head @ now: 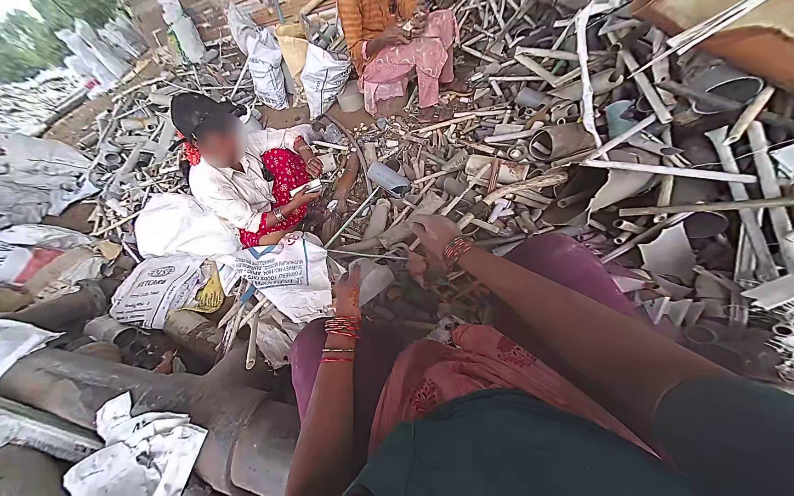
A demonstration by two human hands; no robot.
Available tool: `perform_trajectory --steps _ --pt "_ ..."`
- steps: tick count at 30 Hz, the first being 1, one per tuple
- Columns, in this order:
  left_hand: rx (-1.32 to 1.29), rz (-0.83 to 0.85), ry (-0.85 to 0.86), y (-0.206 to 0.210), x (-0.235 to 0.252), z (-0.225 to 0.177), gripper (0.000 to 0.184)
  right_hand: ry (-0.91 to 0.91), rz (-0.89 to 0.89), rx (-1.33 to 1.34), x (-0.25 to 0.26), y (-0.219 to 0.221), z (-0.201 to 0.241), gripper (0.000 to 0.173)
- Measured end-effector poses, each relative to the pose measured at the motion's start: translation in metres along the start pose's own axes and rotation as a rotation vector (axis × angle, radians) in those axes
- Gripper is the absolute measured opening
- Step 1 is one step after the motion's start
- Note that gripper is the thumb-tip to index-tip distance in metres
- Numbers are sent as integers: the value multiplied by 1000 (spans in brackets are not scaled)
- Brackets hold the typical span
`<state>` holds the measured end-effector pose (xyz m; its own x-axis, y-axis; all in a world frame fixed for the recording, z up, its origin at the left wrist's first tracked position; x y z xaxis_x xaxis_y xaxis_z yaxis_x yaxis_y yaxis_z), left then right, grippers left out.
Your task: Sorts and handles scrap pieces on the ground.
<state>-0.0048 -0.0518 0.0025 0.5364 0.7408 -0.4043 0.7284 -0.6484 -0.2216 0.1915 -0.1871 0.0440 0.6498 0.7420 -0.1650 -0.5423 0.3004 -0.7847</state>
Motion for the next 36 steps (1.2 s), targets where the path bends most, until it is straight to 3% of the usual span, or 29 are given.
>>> perform_trajectory --steps 5,9,12,15,17,20,25,31,36 --pt "164 247 262 -4 -27 -48 42 81 -110 105 -1 -30 -1 36" --pt "737 458 323 -13 -64 -118 42 154 -153 178 8 -44 -9 39" --pt "1111 265 323 -17 -94 -142 34 146 -121 170 4 -36 -13 38" --pt "1209 -107 280 -26 -97 -165 34 103 -95 189 6 -40 -2 39" --pt "1213 -154 170 -30 -89 -171 37 88 -79 194 5 -41 -3 39" --pt "1181 25 85 -27 -88 -174 42 90 -18 189 12 -39 -8 44" --pt "970 479 213 0 -109 -165 32 115 55 153 13 -41 -5 44" --pt "1123 1005 306 27 -152 -146 23 81 86 132 13 -40 -4 41" --pt "1178 1094 310 31 -163 -132 23 56 97 119 12 -38 -2 40"
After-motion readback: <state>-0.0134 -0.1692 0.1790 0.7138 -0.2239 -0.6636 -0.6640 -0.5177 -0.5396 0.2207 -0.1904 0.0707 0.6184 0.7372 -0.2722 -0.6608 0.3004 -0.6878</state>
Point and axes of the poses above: each hand's wrist, its own x-axis towards the middle knuckle, its own y-axis out of the palm, z = x × y, the point moved 4 cm from there along x, towards the middle knuckle, and after that the axes turned 1 degree about z, right-handed, at the moved point
